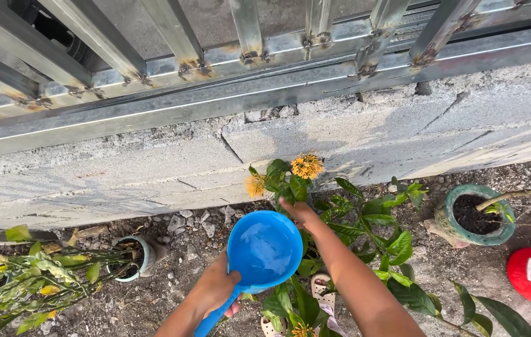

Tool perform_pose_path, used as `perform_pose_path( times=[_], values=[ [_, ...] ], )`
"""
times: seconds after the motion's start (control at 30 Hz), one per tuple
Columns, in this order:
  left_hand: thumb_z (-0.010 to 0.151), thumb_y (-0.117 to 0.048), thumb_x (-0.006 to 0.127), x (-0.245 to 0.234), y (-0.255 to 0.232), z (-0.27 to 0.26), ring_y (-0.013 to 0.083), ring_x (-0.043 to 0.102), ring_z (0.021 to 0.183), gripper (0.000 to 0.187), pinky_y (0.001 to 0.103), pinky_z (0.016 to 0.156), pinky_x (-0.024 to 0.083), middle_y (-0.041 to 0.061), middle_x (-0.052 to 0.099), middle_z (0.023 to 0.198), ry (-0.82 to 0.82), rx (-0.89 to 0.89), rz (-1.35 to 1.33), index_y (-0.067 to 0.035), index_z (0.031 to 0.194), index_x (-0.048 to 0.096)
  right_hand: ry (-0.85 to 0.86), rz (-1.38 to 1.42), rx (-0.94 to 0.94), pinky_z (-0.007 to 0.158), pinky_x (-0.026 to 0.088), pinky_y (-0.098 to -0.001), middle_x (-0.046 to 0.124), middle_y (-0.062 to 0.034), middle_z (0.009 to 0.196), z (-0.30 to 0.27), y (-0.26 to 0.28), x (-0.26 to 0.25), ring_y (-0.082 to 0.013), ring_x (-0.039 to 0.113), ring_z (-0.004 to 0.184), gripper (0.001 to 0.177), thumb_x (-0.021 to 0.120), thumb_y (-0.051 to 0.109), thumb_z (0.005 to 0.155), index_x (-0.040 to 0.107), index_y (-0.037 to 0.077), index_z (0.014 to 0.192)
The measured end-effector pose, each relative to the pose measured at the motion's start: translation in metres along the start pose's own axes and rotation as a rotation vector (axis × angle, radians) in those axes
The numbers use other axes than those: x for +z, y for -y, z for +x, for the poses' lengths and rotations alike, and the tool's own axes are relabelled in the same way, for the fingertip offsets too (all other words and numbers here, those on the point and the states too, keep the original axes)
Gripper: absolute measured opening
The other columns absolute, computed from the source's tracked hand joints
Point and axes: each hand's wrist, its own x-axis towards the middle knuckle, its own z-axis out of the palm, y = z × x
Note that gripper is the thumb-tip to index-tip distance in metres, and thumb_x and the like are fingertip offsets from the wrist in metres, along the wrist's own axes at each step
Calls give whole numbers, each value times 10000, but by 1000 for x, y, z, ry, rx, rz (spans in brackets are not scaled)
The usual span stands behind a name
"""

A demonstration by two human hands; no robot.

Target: Watering various plants in pots and in the ground using a blue scoop and a red bucket of water.

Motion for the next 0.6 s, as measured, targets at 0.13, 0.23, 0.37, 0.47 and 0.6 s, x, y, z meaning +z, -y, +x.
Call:
perform_pose_path(
  times=[0.13, 0.23, 0.37, 0.47, 0.6],
  values=[
    [974, -94, 388, -8, -10, -28, 252, 570, 469, 325, 330, 388, 505, 204, 602, 728, 1, -25, 31, -83, 1292, 322, -107, -359, -350, 575, 131, -356, 177, -10, 550, -13, -10, -27, -143, 195, 490, 527, 498, 484, 951, 239, 212, 581],
    [991, -164, 419, -14, -26, -52, 246, 569, 514, 387, 339, 435, 534, 206, 590, 766, 6, -70, -12, -157, 1365, 324, -51, 216, -294, 580, 486, -263, 654, -94, 798, -103, 41, -34, -160, 590, 660, 244, 458, 159, 998, 658, 26, 954],
    [953, -91, 512, -19, -47, -64, 258, 527, 477, 511, 342, 408, 464, 216, 555, 667, 51, 28, -56, -195, 1394, 274, 114, 678, -322, 516, 429, -244, 620, -99, 854, -98, 69, -26, -142, 512, 609, 217, 454, 27, 976, 650, -9, 1060],
    [940, -52, 533, -18, -70, -70, 258, 508, 491, 456, 339, 410, 450, 219, 545, 657, 46, 59, -72, -114, 1333, 309, 124, 767, -275, 624, 485, -308, 632, -112, 917, -102, 96, -21, -196, 566, 709, 212, 529, 13, 920, 655, 15, 1090],
    [879, -52, 562, -24, -74, -48, 252, 634, 507, 495, 364, 423, 612, 208, 599, 671, -44, 280, 39, 78, 1305, 344, 282, 954, -390, 650, 504, -358, 607, -221, 1140, -93, 102, -21, -266, 617, 781, 464, 504, 23, 951, 366, -42, 1390]
  ],
)
